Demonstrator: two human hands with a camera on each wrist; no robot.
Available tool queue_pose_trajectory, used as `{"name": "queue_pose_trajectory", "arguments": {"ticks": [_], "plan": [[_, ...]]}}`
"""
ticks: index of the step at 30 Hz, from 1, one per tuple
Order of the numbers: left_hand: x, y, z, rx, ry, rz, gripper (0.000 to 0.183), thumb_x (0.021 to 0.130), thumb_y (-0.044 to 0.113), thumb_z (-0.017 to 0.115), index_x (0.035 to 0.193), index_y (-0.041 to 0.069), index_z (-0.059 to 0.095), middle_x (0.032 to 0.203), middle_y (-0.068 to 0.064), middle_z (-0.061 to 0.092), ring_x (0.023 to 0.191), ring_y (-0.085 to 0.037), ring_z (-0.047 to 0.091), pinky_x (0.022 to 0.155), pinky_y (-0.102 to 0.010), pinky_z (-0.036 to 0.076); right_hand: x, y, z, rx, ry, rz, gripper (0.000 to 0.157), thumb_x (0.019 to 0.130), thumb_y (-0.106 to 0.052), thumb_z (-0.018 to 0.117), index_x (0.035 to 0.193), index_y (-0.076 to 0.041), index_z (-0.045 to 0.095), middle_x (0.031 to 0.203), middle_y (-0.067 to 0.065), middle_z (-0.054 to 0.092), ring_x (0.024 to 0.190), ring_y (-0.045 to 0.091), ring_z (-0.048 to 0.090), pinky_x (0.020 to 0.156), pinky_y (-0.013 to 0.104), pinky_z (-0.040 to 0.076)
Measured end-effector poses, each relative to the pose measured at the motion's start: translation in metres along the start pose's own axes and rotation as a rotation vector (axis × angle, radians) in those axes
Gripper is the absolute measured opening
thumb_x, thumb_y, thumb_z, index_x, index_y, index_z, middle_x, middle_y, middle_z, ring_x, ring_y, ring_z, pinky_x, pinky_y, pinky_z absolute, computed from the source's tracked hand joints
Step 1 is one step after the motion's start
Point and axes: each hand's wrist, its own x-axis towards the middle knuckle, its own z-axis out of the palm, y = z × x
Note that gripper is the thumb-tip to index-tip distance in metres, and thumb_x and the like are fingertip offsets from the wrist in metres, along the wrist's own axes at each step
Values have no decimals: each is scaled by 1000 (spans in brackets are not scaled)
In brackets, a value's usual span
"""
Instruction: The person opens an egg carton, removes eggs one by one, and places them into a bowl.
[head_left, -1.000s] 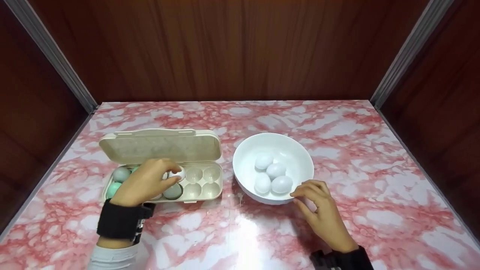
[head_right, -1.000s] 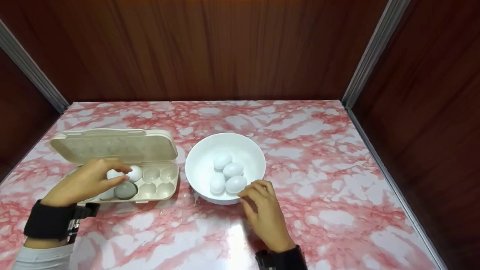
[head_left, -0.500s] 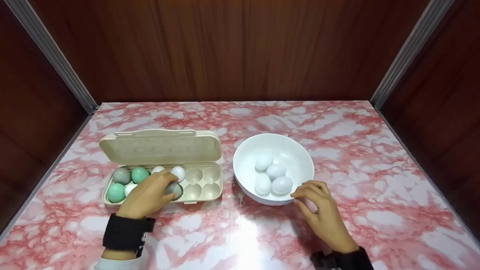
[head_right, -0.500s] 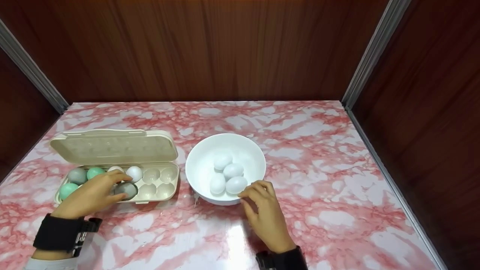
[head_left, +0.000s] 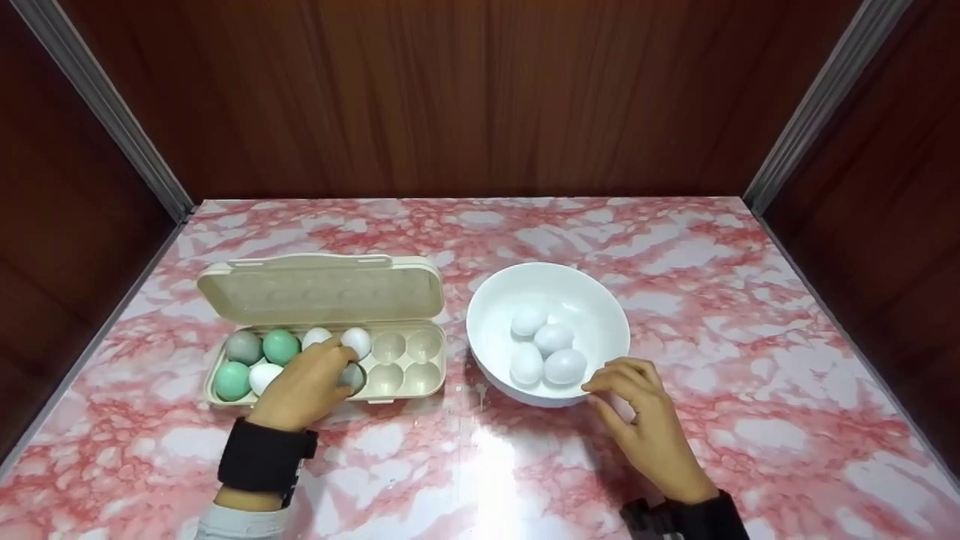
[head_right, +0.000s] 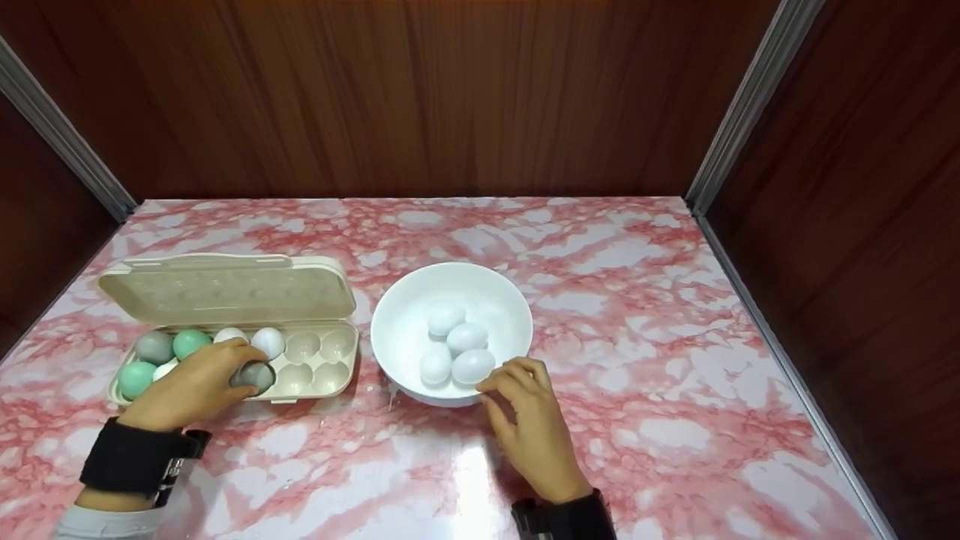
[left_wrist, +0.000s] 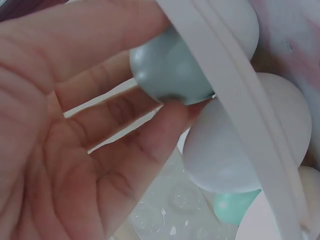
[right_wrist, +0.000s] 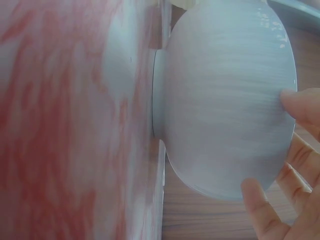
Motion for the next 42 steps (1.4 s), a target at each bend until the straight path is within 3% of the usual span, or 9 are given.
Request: {"name": "queue_pose_trajectory", "arguments": {"ticks": [10,20,32,42], "plan": [[-2,-3,-3,-30,-7,12,14,74,2,75,85,6,68,85,-5,61,77,-18,54,71,-37,47,3,0,0,0,-22,8,27,76,9,76,93,-12,72,99,3,71,111,17,50,100,14,33],[1,5,-19,-47,-6,17,21,75,7,77,95,4,69,88,-4,60,79,-20,54,72,-37,44,3,1,-1,-11,-14,-7,27,76,11,76,92,-10,72,98,3,71,110,18,51,100,13,33],[22,20,-33,-35,-35,39,18,78,5,72,95,3,69,89,-5,61,80,-19,55,73,-37,47,1,2,0,-17,-18,23,28,76,11,76,92,-12,72,98,-1,71,111,17,51,100,13,33],[41,35,-37,-29,-13,129,10,79,3,73,87,4,68,83,-5,57,73,-16,49,66,-31,43,-1,1,0,-27,-15,37,28,76,10,76,92,-12,72,99,4,72,111,17,51,101,12,32]]}}
